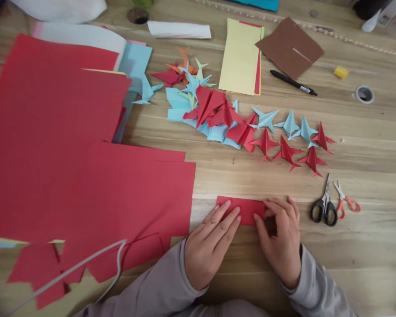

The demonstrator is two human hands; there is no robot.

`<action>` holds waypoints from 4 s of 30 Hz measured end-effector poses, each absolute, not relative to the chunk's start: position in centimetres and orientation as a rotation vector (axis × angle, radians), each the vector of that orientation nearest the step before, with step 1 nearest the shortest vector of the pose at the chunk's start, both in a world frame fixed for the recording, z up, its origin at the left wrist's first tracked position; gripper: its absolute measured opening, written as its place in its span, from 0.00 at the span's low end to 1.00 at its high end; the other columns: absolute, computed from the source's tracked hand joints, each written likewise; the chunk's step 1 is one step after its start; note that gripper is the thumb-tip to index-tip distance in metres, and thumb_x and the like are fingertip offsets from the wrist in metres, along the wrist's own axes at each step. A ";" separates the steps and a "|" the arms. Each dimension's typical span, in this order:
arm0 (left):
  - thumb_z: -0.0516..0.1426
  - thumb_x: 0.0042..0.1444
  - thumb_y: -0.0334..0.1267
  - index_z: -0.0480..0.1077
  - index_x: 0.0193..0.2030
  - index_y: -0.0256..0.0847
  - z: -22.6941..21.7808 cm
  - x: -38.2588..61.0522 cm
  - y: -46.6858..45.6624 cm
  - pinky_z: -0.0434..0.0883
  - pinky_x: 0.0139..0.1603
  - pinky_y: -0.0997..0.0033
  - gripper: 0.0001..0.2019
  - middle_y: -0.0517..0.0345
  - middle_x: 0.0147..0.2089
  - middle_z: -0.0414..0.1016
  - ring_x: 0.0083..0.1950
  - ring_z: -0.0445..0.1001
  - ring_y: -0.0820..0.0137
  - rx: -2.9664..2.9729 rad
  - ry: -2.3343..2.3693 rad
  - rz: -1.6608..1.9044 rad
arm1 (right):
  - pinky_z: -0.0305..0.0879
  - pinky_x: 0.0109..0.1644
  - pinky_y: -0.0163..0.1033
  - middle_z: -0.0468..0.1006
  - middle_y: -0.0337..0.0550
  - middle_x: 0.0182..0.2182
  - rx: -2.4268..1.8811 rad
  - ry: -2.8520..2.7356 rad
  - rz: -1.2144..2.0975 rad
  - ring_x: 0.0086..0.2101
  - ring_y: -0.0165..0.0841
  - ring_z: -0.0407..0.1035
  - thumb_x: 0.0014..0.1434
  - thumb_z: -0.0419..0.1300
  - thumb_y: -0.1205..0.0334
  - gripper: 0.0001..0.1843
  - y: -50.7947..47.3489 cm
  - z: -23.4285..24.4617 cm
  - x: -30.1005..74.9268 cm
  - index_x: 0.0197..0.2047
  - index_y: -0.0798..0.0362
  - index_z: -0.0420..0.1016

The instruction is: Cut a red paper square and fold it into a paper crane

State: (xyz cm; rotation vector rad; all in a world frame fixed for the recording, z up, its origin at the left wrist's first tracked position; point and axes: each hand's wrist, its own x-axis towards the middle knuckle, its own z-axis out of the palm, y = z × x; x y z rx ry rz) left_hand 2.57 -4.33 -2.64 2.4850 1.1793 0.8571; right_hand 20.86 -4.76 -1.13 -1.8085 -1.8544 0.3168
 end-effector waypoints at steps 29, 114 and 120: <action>0.46 0.61 0.24 0.71 0.50 0.28 -1.6 1.9 -3.7 0.66 0.60 0.55 0.16 0.46 0.55 0.73 0.63 0.63 0.55 2.573 1.131 0.698 | 0.60 0.56 0.56 0.76 0.40 0.25 -1.722 -1.867 0.338 0.42 0.38 0.70 0.53 0.63 0.73 0.08 -4.6 -0.1 20.2 0.36 0.52 0.77; 0.47 0.60 0.31 0.76 0.43 0.31 -2.8 2.1 -1.4 0.65 0.61 0.57 0.16 0.44 0.56 0.72 0.60 0.68 0.59 2.999 1.064 0.442 | 0.51 0.57 0.48 0.76 0.46 0.35 -1.664 -2.349 -0.211 0.42 0.38 0.65 0.62 0.53 0.59 0.13 -3.7 -1.6 20.4 0.34 0.54 0.78; 0.46 0.63 0.38 0.71 0.52 0.27 -4.8 2.9 -0.8 0.67 0.60 0.61 0.20 0.40 0.55 0.72 0.59 0.69 0.62 3.013 0.927 0.601 | 0.50 0.58 0.49 0.76 0.46 0.34 -1.642 -2.356 -0.268 0.41 0.37 0.66 0.62 0.54 0.62 0.11 -3.7 -1.7 20.4 0.33 0.54 0.77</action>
